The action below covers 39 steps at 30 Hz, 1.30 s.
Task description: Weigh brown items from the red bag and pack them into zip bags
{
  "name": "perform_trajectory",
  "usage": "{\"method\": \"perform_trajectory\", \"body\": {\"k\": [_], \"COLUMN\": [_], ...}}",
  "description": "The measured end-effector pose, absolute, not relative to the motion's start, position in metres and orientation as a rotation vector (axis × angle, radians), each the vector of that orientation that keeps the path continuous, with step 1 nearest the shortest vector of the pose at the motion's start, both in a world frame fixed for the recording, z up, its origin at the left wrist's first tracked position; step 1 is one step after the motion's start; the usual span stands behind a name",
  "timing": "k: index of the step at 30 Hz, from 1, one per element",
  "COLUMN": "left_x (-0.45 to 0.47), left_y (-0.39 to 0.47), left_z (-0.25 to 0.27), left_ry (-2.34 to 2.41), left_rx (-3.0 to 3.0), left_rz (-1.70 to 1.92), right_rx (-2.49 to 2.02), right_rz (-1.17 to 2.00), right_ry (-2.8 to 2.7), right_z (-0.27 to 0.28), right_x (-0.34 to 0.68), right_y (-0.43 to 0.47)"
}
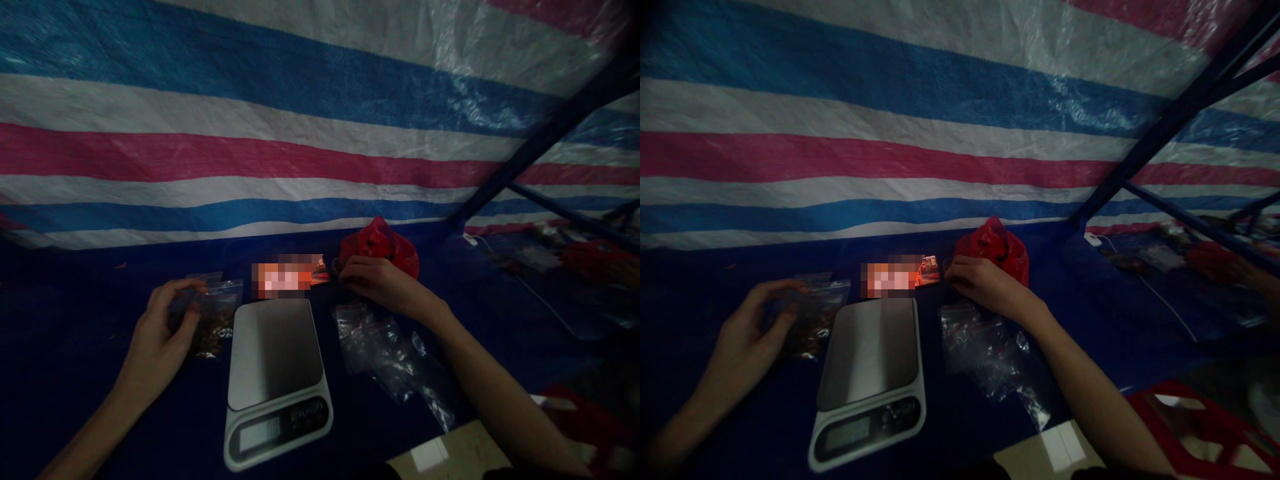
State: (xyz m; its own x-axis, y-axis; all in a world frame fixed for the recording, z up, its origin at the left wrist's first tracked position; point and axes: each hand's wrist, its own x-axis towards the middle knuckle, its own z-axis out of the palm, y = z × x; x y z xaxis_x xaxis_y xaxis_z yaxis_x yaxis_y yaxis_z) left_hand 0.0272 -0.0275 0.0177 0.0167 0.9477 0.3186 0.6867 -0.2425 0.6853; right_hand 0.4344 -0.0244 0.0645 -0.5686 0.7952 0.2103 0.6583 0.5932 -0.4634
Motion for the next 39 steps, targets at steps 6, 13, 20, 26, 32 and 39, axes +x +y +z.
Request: {"method": "perform_trajectory", "body": {"k": [6, 13, 20, 26, 32, 39], "left_x": [0.028, 0.027, 0.027, 0.028, 0.023, 0.025], "left_y": [-0.027, -0.027, -0.027, -0.029, -0.028, -0.028], "left_z": [0.017, 0.018, 0.017, 0.018, 0.016, 0.016], "left_ry": [1.657, 1.64, 1.64, 1.619, 1.612, 1.635], "left_rx": [1.974, 1.974, 1.948, 1.95, 1.966, 1.952], "left_rz": [1.049, 1.079, 1.075, 1.086, 1.115, 1.103], "right_rx": [-1.21, -1.249, -1.475, -1.553, -1.592, -1.498], "right_rz": [0.398, 0.405, 0.401, 0.181, 0.146, -0.082], "right_ry": [-2.196, -2.18, -2.552, -2.677, -2.595, -2.704], "right_z": [0.073, 0.076, 0.052, 0.046, 0.056, 0.049], "right_x": [0.438, 0.441, 0.454, 0.443, 0.444, 0.439], "right_y": [-0.015, -0.019, -0.046, -0.051, -0.045, -0.039]}}
